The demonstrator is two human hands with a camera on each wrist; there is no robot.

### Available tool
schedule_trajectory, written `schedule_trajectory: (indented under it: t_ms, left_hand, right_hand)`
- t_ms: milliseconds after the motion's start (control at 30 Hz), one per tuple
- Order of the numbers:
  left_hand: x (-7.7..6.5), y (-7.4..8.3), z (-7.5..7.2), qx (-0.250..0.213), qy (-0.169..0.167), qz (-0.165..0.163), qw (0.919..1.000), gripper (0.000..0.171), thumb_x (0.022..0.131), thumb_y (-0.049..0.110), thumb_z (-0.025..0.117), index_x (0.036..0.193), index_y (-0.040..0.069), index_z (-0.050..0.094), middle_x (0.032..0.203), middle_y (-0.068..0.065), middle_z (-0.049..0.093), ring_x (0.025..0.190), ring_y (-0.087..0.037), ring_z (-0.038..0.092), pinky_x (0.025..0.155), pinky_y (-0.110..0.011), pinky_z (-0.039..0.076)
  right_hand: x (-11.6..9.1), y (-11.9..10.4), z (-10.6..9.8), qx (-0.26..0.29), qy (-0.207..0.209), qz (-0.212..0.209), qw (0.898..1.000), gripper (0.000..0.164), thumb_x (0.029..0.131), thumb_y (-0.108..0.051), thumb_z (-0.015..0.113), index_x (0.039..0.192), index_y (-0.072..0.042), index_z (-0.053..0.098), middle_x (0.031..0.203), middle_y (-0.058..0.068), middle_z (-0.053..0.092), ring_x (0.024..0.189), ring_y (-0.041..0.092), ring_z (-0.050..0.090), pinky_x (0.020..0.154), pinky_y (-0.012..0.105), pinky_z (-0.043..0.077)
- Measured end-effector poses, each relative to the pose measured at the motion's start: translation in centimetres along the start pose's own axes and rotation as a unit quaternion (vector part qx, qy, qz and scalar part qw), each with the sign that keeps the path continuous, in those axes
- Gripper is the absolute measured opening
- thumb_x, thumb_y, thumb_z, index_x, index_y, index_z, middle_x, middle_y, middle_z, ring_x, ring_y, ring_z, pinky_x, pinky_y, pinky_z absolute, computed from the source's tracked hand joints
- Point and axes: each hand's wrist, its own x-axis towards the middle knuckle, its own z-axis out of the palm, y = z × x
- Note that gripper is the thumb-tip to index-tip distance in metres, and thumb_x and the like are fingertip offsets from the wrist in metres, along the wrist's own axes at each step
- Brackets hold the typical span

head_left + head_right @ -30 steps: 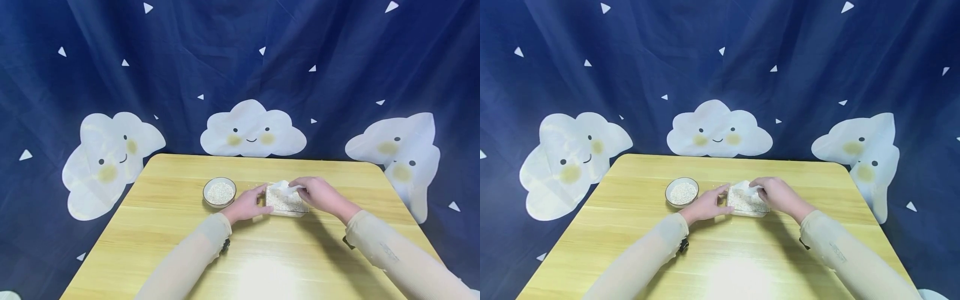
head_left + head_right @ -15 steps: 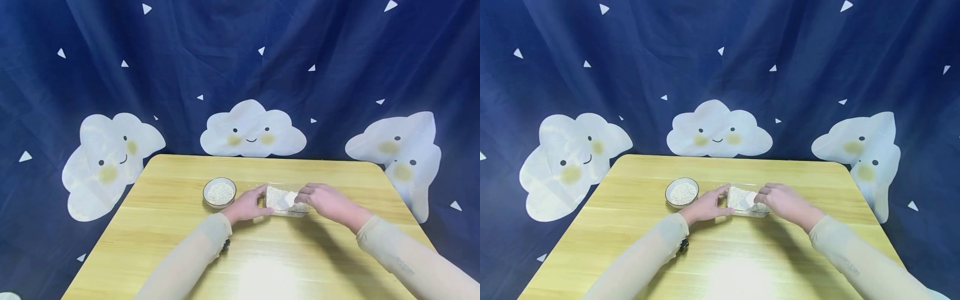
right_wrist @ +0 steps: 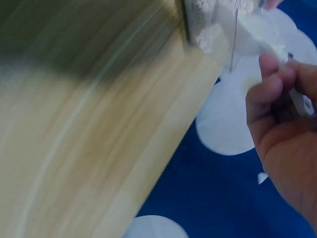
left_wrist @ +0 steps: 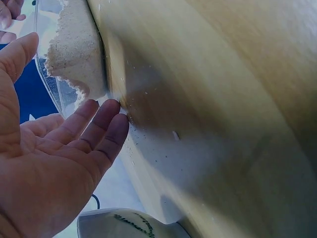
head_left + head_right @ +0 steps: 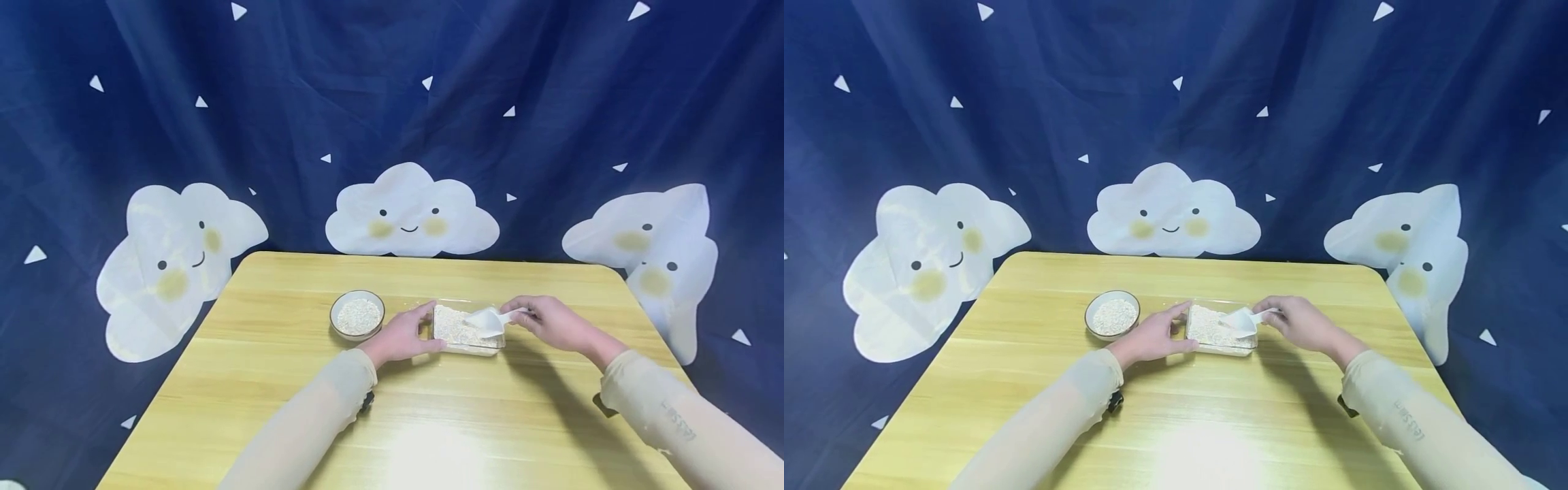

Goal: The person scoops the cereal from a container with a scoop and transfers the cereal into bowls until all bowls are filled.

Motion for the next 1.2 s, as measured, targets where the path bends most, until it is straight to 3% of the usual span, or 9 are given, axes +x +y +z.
schedule_trajectory:
  t_ms: [100,233,467,600,733,833,933,1200]
  left_hand:
    - [-0.1,0.1,-0.1,-0.005,-0.006,-0.001,1.0,0.101,0.095,0.058,0.075,0.173,0.024,0.02,0.163,-0.01,0.054,0.138,-0.034,0.063,0.122,-0.049,0.048]
    - [-0.2,0.2,-0.5,-0.011,-0.009,-0.001,0.9999,0.101,0.095,0.058,0.075,0.173,0.023,0.021,0.162,-0.008,0.055,0.136,-0.033,0.064,0.12,-0.048,0.049]
    - [-0.4,0.1,-0.6,-0.017,-0.007,0.001,0.9998,0.101,0.094,0.056,0.077,0.172,0.021,0.023,0.159,-0.007,0.058,0.126,-0.026,0.066,0.112,-0.043,0.054]
    - [-0.3,0.0,-0.5,-0.02,-0.002,-0.001,0.9998,0.1,0.094,0.055,0.078,0.172,0.023,0.024,0.157,-0.005,0.06,0.12,-0.021,0.066,0.105,-0.037,0.056]
    - [-0.2,-0.1,-0.4,-0.016,0.0,0.007,0.9998,0.098,0.094,0.055,0.077,0.171,0.022,0.026,0.154,-0.007,0.062,0.116,-0.02,0.067,0.101,-0.034,0.056]
    - [-0.2,-0.1,-0.4,-0.017,0.0,0.01,0.9998,0.098,0.094,0.055,0.077,0.171,0.022,0.027,0.154,-0.007,0.062,0.115,-0.02,0.068,0.1,-0.033,0.056]
    - [-0.1,-0.1,-0.4,-0.016,0.0,0.01,0.9998,0.097,0.094,0.054,0.077,0.171,0.022,0.027,0.154,-0.007,0.062,0.115,-0.02,0.068,0.1,-0.033,0.056]
    - [-0.2,0.1,-0.5,-0.012,-0.003,0.006,0.9999,0.096,0.095,0.055,0.076,0.171,0.023,0.027,0.154,-0.006,0.062,0.117,-0.02,0.067,0.101,-0.033,0.056]
  right_hand:
    - [-0.1,0.7,-0.1,0.086,-0.036,0.071,0.993,0.021,0.108,-0.014,0.063,0.125,-0.005,0.073,0.091,0.004,0.07,0.075,0.013,0.063,0.063,0.025,0.054]
    - [-0.1,1.2,0.2,0.139,-0.055,0.119,0.982,0.028,0.108,-0.021,0.064,0.13,-0.005,0.07,0.078,0.002,0.057,0.063,0.013,0.051,0.053,0.024,0.043]
    - [0.0,1.1,1.1,0.117,-0.034,0.108,0.987,0.034,0.104,-0.023,0.068,0.132,-0.004,0.07,0.102,0.012,0.074,0.077,0.018,0.063,0.063,0.027,0.054]
    - [-0.2,1.5,1.4,0.157,-0.03,0.134,0.978,0.036,0.104,-0.023,0.069,0.134,-0.004,0.068,0.083,0.008,0.065,0.067,0.015,0.058,0.058,0.028,0.052]
    - [-0.6,2.3,1.5,0.188,-0.009,0.115,0.975,0.041,0.101,-0.017,0.073,0.139,-0.002,0.065,0.076,0.006,0.06,0.059,0.011,0.054,0.051,0.027,0.048]
    - [-0.7,2.7,1.6,0.205,0.006,0.095,0.974,0.039,0.099,-0.013,0.075,0.135,-0.001,0.067,0.08,0.005,0.062,0.059,0.009,0.054,0.05,0.026,0.048]
    - [-0.9,2.9,1.7,0.221,0.009,0.099,0.97,0.035,0.099,-0.013,0.075,0.131,0.0,0.069,0.079,0.003,0.062,0.061,0.008,0.054,0.051,0.026,0.049]
    - [-0.7,3.3,2.6,0.267,0.012,0.112,0.957,0.036,0.102,-0.009,0.07,0.134,0.007,0.063,0.092,0.02,0.078,0.076,0.019,0.073,0.069,0.034,0.065]
